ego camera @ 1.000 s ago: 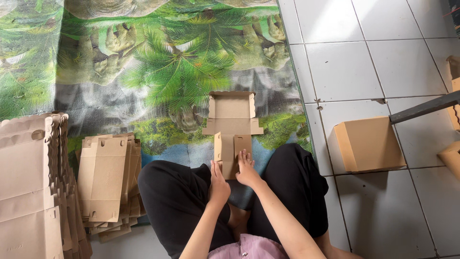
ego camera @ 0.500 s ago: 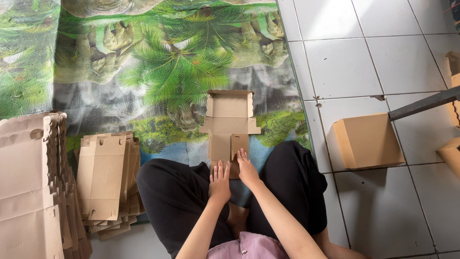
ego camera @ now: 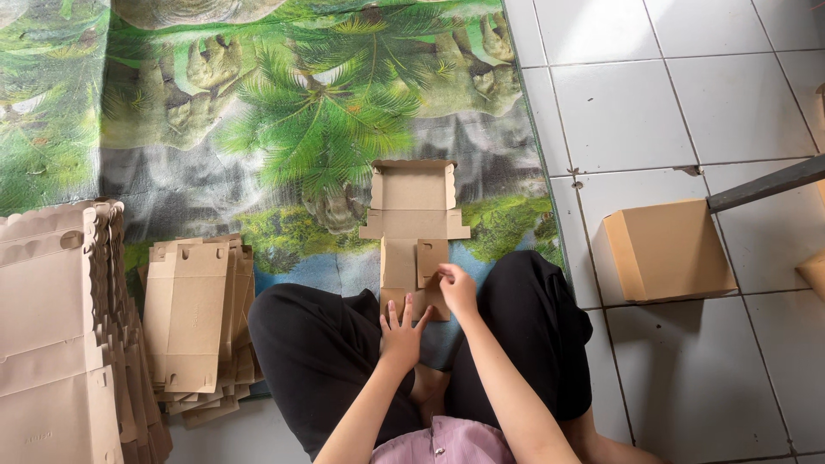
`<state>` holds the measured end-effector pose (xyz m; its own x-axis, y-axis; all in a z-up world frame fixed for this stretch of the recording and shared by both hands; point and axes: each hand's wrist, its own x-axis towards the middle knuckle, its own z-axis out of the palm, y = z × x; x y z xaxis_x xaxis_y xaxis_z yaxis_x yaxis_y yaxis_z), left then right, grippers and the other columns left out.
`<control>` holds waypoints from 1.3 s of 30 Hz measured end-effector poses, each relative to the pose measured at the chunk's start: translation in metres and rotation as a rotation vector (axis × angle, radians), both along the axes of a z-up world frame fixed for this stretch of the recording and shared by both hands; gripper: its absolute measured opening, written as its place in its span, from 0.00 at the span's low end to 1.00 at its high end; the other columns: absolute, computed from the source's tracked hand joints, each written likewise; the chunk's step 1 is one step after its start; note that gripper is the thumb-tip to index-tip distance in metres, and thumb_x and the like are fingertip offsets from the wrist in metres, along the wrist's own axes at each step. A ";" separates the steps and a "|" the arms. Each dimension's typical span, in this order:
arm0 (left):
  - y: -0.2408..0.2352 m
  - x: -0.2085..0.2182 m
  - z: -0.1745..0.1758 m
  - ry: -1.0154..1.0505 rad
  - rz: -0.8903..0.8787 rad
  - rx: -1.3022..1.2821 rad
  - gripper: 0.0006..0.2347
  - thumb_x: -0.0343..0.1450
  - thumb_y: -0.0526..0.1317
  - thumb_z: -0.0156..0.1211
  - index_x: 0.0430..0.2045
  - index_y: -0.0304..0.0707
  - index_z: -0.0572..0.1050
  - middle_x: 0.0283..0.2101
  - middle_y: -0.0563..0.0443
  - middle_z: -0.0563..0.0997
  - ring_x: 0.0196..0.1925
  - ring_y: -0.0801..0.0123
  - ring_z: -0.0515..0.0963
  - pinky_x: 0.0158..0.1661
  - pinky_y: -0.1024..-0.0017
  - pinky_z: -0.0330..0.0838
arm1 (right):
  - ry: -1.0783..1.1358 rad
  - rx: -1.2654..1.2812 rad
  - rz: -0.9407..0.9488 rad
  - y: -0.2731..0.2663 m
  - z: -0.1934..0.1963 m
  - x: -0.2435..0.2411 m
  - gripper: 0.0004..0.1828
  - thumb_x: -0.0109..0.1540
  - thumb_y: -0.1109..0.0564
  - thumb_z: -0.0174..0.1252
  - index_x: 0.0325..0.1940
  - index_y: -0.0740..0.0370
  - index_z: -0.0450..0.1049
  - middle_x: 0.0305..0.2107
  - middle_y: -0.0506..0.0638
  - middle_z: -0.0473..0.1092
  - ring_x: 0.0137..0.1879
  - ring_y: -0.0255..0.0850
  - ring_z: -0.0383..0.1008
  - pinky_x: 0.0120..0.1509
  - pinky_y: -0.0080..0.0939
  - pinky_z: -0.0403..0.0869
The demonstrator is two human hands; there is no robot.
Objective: The person sits on the floor and assembles a flat cardboard box by folding its sides and locking the tabs into place. They manipulate the cardboard piece by hand, folding the flaps and securing the structure to form a three-dimensional box.
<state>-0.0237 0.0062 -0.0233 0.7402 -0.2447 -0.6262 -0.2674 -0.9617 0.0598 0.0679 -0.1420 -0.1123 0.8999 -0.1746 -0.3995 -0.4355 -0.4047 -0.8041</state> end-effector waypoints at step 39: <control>0.004 0.011 0.036 0.107 -0.045 -0.033 0.33 0.72 0.30 0.42 0.67 0.63 0.36 0.71 0.38 0.29 0.70 0.30 0.37 0.63 0.41 0.43 | 0.182 -0.669 0.539 0.017 0.047 0.073 0.49 0.51 0.74 0.45 0.75 0.49 0.41 0.72 0.42 0.35 0.76 0.52 0.29 0.68 0.64 0.56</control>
<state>-0.0124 0.0102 0.0123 0.6571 -0.2980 -0.6924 -0.3006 -0.9459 0.1218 0.1408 -0.1246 -0.0652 0.8597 0.0064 -0.5107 -0.1479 -0.9540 -0.2609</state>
